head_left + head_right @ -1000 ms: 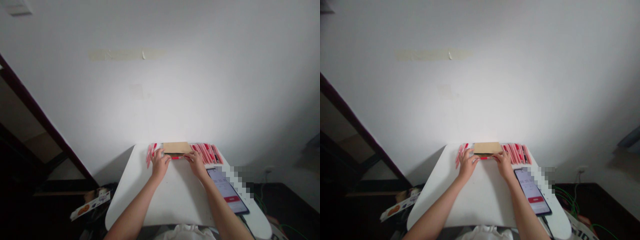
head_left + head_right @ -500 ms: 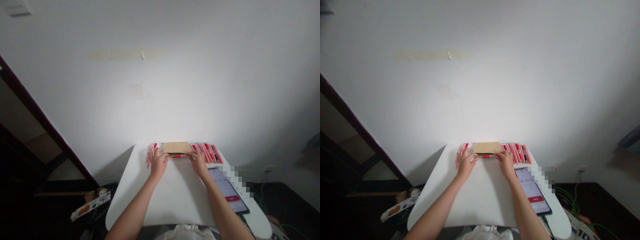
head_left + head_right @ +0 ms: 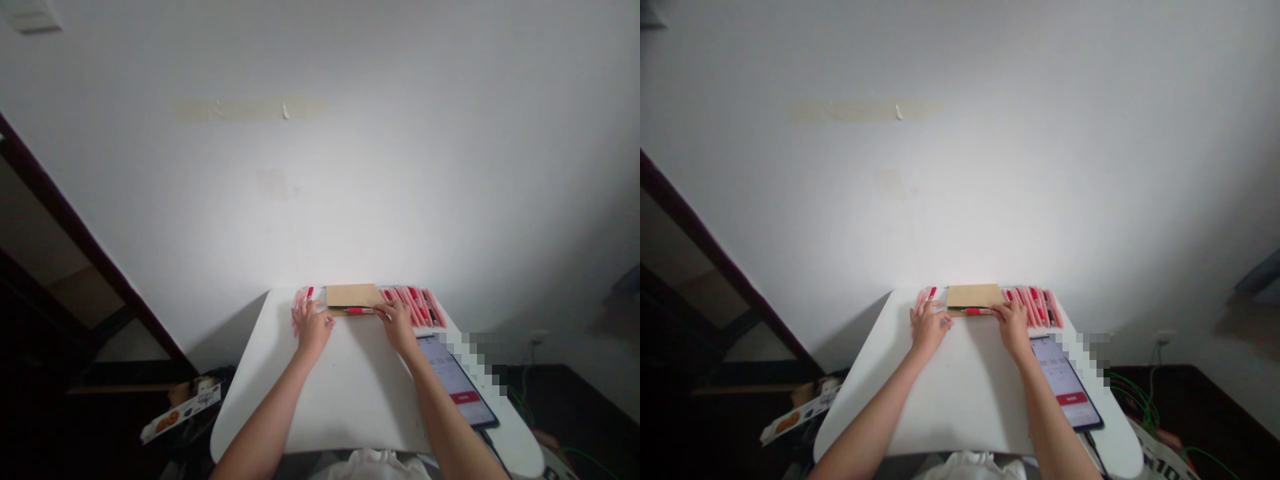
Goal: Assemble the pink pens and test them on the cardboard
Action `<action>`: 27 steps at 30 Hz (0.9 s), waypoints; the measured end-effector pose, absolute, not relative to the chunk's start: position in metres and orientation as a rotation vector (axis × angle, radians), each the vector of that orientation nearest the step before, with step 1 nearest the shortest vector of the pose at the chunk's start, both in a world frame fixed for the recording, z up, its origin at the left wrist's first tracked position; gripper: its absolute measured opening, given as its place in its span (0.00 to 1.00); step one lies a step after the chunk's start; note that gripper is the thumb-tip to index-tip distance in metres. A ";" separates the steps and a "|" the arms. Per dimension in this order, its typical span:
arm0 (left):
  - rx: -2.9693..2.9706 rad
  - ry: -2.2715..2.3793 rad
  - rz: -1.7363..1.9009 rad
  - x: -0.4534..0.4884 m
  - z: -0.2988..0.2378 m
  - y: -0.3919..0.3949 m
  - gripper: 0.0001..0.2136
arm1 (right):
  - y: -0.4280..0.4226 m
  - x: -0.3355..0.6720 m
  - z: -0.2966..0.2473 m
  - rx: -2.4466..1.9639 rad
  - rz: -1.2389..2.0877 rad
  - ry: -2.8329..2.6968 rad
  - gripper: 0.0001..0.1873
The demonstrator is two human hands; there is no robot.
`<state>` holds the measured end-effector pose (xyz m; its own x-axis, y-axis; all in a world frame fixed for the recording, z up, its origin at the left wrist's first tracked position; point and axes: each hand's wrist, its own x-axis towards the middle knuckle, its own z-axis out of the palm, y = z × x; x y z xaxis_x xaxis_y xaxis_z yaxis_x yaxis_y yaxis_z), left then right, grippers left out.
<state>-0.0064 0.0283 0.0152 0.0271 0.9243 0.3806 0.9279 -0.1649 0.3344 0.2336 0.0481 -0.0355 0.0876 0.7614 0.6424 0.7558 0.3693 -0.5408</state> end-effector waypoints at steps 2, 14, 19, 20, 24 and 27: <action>-2.265 -2.013 -0.806 -0.006 0.018 0.027 0.02 | 0.048 0.234 -0.035 -1.375 0.004 -1.649 0.17; -2.319 -1.945 -0.819 -0.004 0.006 0.028 0.03 | 0.048 0.234 -0.035 -1.378 0.007 -1.656 0.16; -2.328 -1.963 -0.830 -0.004 0.012 0.026 0.06 | 0.047 0.233 -0.034 -1.383 0.005 -1.654 0.16; -2.323 -1.970 -0.822 -0.004 0.013 0.026 0.06 | 0.047 0.233 -0.034 -1.383 0.002 -1.653 0.17; -2.302 -2.009 -0.774 -0.004 0.014 0.025 0.02 | 0.047 0.233 -0.034 -1.377 0.000 -1.652 0.17; -2.310 -2.020 -0.747 -0.002 0.013 0.026 0.01 | 0.047 0.233 -0.034 -1.375 0.008 -1.651 0.18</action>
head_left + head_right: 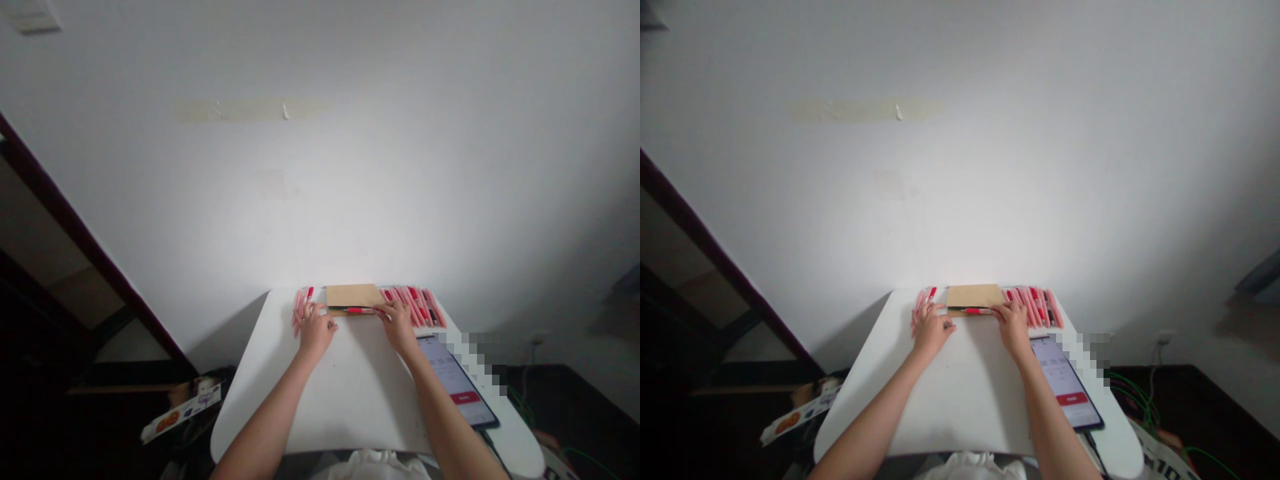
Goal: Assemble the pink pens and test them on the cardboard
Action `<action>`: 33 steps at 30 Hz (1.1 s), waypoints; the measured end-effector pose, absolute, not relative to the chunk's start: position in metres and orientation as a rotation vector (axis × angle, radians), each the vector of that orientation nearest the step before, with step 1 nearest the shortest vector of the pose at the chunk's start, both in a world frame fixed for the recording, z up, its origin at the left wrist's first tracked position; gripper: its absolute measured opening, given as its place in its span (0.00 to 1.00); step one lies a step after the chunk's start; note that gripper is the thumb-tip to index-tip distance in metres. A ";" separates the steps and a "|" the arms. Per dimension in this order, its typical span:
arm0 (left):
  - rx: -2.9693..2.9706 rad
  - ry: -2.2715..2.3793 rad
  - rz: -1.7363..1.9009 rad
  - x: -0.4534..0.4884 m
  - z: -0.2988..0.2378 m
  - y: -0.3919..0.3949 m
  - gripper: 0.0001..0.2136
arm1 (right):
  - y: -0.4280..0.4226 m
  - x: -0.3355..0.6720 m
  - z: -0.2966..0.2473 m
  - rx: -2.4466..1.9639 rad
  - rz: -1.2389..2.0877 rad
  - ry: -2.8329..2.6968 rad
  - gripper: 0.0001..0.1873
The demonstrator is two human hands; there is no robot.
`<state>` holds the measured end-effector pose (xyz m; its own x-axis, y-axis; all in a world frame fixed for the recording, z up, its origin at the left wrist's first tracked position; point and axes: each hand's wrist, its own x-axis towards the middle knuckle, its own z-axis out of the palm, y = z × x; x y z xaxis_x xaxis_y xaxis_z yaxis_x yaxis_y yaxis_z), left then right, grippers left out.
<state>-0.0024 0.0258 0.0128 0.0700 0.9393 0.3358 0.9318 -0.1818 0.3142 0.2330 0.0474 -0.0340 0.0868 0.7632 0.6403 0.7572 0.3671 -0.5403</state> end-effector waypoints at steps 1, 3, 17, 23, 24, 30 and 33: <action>2.287 1.997 0.730 -0.002 0.012 0.026 0.01 | 0.047 0.233 -0.034 -1.375 0.012 -1.650 0.18; 2.287 1.995 0.716 -0.002 0.011 0.027 0.02 | 0.047 0.233 -0.034 -1.378 0.025 -1.650 0.17; 2.303 1.983 0.928 -0.003 0.012 0.027 0.03 | 0.046 0.234 -0.033 -1.399 0.033 -1.691 0.14; 2.308 1.935 1.018 -0.002 0.013 0.027 0.03 | 0.046 0.233 -0.032 -1.398 0.039 -1.713 0.14; 2.310 1.926 1.029 -0.002 0.013 0.027 0.03 | 0.046 0.232 -0.032 -1.398 0.038 -1.713 0.14; 2.317 1.895 1.107 0.000 0.015 0.026 0.04 | 0.040 0.228 -0.026 -1.363 0.069 -1.732 0.15; 2.331 1.872 1.123 -0.001 0.014 0.026 0.04 | 0.039 0.227 -0.024 -1.364 0.077 -1.737 0.15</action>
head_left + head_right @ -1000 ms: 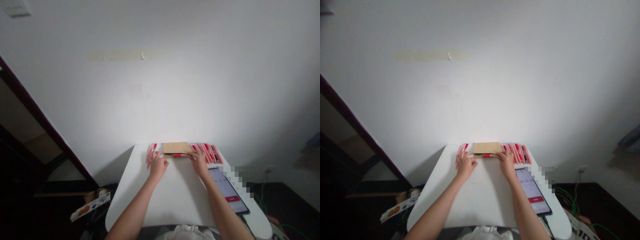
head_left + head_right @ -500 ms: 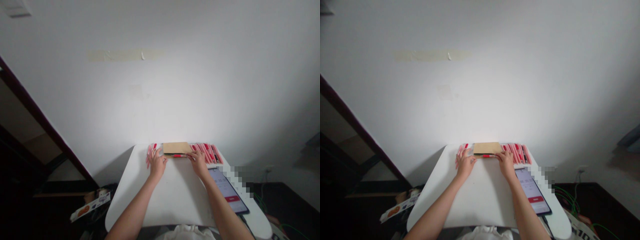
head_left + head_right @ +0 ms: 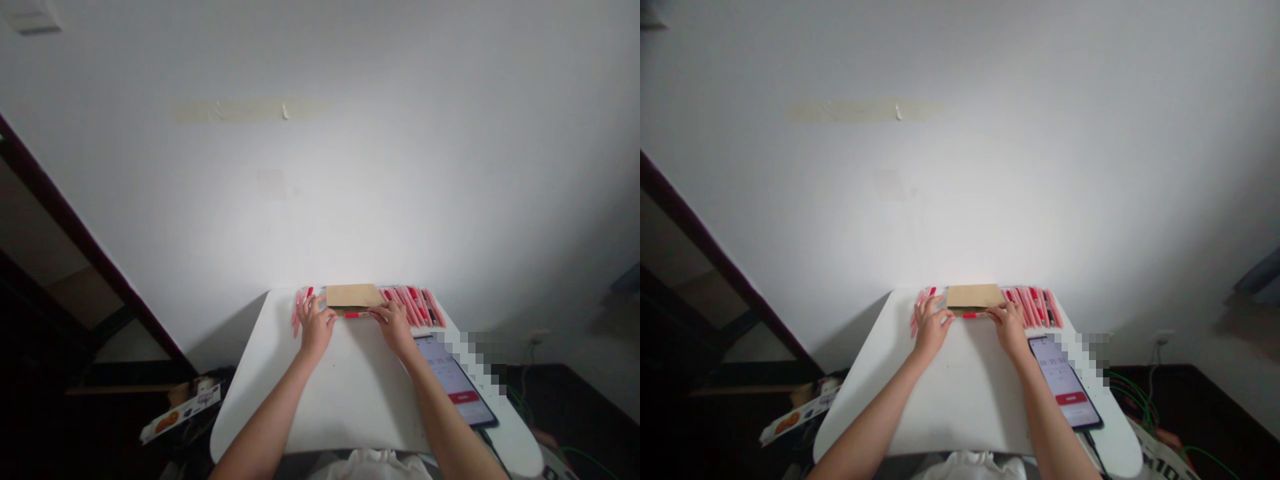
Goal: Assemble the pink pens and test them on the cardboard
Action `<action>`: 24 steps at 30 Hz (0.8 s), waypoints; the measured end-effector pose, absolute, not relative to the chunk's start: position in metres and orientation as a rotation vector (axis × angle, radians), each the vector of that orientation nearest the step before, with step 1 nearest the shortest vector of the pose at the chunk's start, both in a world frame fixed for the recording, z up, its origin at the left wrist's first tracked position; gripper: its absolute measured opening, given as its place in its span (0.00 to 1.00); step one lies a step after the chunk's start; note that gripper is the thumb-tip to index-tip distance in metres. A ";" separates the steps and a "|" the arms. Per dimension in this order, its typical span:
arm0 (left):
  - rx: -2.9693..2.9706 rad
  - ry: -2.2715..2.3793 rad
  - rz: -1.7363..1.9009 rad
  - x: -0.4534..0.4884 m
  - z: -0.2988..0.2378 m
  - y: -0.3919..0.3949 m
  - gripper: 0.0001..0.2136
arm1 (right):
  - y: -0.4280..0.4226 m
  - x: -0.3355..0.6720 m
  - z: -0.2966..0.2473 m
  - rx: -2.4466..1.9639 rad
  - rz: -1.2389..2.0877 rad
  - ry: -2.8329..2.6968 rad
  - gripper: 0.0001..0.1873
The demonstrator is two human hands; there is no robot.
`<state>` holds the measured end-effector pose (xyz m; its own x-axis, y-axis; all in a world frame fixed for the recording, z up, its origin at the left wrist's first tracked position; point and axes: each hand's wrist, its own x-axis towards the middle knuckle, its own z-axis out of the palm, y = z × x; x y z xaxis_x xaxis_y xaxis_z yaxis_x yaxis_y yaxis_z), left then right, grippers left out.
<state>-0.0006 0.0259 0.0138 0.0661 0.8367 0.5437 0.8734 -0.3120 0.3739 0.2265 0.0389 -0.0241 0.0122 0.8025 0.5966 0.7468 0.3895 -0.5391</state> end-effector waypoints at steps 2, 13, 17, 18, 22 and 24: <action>-2.257 -1.808 -1.092 -0.001 0.013 0.026 0.04 | 0.039 0.226 -0.024 -1.368 0.069 -1.733 0.15; -2.283 -1.768 -1.085 -0.002 0.009 0.029 0.03 | 0.039 0.226 -0.025 -1.357 0.036 -1.726 0.15; -2.283 -1.764 -1.064 -0.002 0.009 0.029 0.03 | 0.039 0.225 -0.025 -1.345 0.045 -1.714 0.15; -2.285 -1.762 -1.062 -0.002 0.009 0.028 0.03 | 0.039 0.225 -0.025 -1.345 0.048 -1.715 0.15; -2.303 -1.764 -1.053 -0.001 0.013 0.026 0.03 | 0.039 0.225 -0.024 -1.348 0.061 -1.735 0.15; -2.309 -1.770 -1.053 -0.001 0.015 0.025 0.02 | 0.039 0.225 -0.024 -1.346 0.058 -1.734 0.15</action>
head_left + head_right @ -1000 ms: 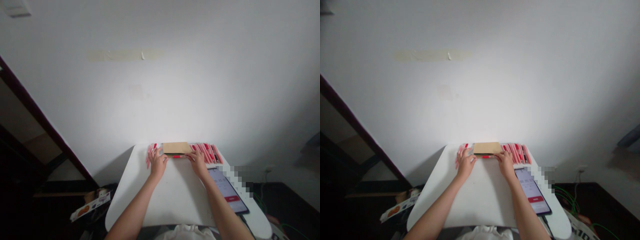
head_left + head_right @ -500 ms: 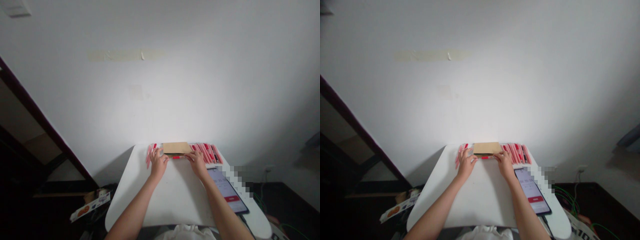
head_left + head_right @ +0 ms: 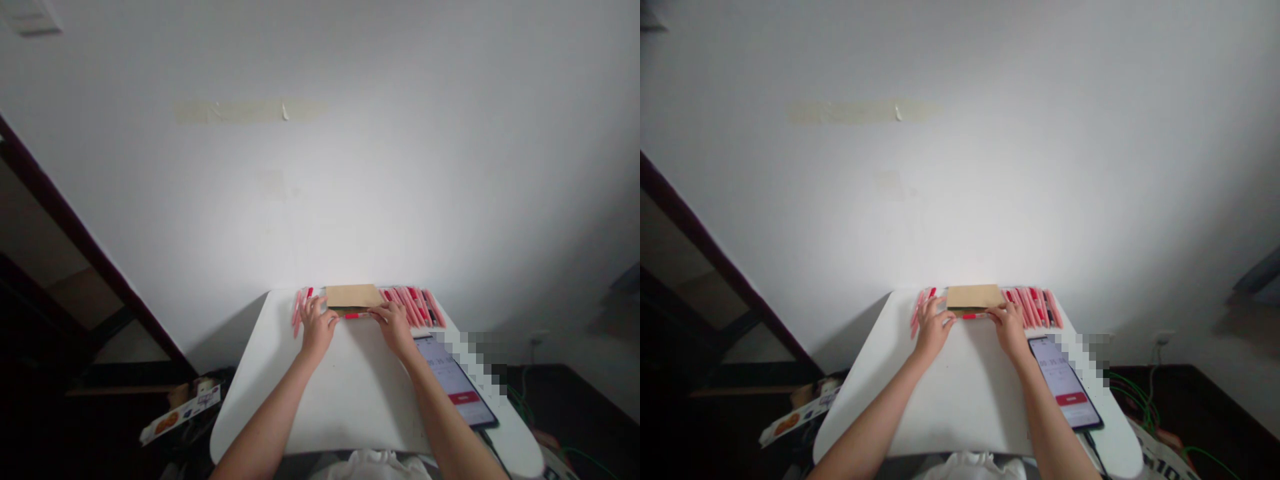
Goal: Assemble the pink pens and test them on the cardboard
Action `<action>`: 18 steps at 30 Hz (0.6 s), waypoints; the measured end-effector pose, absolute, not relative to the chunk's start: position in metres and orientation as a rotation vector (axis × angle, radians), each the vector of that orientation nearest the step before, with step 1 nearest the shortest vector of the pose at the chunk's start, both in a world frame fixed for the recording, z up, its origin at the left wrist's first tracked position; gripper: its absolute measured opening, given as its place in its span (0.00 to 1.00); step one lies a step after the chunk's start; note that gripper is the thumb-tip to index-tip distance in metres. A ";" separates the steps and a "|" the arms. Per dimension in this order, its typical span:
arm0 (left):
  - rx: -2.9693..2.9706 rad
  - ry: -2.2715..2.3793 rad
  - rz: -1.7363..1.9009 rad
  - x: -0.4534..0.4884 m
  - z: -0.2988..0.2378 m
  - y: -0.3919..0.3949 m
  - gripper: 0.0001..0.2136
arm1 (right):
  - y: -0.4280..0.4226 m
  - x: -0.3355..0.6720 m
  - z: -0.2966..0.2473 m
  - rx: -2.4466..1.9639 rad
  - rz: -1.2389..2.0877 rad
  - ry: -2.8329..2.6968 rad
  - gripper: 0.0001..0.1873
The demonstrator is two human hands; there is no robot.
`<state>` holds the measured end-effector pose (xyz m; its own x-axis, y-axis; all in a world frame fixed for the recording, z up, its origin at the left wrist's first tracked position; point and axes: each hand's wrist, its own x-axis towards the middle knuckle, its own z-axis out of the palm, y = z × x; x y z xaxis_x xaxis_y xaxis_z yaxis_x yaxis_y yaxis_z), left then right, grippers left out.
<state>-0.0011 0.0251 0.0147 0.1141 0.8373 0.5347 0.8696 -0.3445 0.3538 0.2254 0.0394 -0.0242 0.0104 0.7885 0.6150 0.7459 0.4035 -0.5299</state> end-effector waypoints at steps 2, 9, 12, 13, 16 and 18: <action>-2.319 -1.766 -1.054 -0.001 0.016 0.025 0.02 | 0.040 0.225 -0.025 -1.343 0.051 -1.730 0.15; -2.330 -1.735 -1.049 0.000 0.015 0.026 0.02 | 0.039 0.224 -0.024 -1.332 0.064 -1.738 0.14; -2.338 -1.724 -1.038 0.000 0.014 0.026 0.02 | 0.039 0.224 -0.024 -1.323 0.071 -1.738 0.14; -2.340 -1.722 -1.038 0.000 0.014 0.026 0.02 | 0.039 0.224 -0.024 -1.318 0.073 -1.739 0.14; -2.347 -1.712 -1.044 0.000 0.014 0.025 0.02 | 0.039 0.224 -0.024 -1.314 0.066 -1.742 0.14; -2.353 -1.702 -1.044 0.000 0.013 0.026 0.02 | 0.039 0.224 -0.024 -1.311 0.054 -1.743 0.14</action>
